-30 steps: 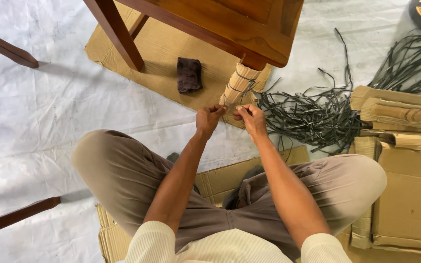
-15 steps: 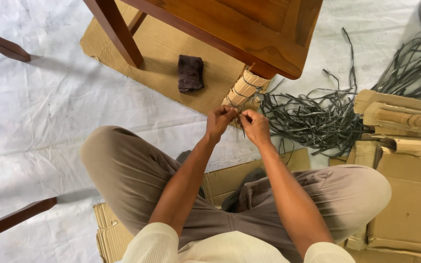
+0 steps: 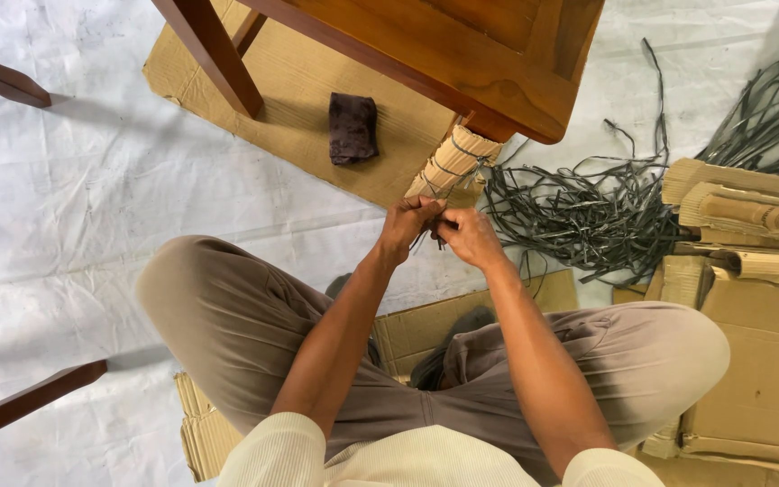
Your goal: Polishing a wooden chair and wrapping its legs with protective material.
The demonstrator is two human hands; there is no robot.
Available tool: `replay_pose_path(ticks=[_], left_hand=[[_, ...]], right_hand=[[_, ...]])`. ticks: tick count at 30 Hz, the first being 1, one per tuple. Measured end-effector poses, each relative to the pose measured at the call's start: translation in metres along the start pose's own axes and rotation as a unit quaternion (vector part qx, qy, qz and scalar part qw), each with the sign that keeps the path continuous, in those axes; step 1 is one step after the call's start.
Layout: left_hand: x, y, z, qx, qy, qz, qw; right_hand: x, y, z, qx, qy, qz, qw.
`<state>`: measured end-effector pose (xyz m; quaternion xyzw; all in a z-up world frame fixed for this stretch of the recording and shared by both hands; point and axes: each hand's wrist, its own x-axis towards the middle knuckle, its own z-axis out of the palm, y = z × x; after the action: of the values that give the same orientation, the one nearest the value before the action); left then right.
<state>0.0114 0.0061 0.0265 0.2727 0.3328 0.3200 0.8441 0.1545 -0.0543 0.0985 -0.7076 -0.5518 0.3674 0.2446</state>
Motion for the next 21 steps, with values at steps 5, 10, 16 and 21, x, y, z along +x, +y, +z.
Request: replay_pose_path(ticks=[5,10,16,21], left_hand=[[0.006,-0.009,-0.002,0.104,0.063,0.011,0.993],[0.000,-0.009,-0.001,0.150,0.092,0.003,0.984],[0.003,-0.019,-0.006,0.162,0.095,0.025,0.982],[0.001,-0.017,-0.011,0.200,0.079,0.023,0.976]], right_hand=[[-0.001,-0.010,-0.026,-0.111,-0.081,0.019,0.990],[0.003,-0.011,-0.031,-0.107,0.054,0.053,0.991],[0.009,-0.022,-0.008,-0.024,0.133,-0.061,0.989],[0.013,-0.013,0.004,0.014,0.141,-0.045,0.989]])
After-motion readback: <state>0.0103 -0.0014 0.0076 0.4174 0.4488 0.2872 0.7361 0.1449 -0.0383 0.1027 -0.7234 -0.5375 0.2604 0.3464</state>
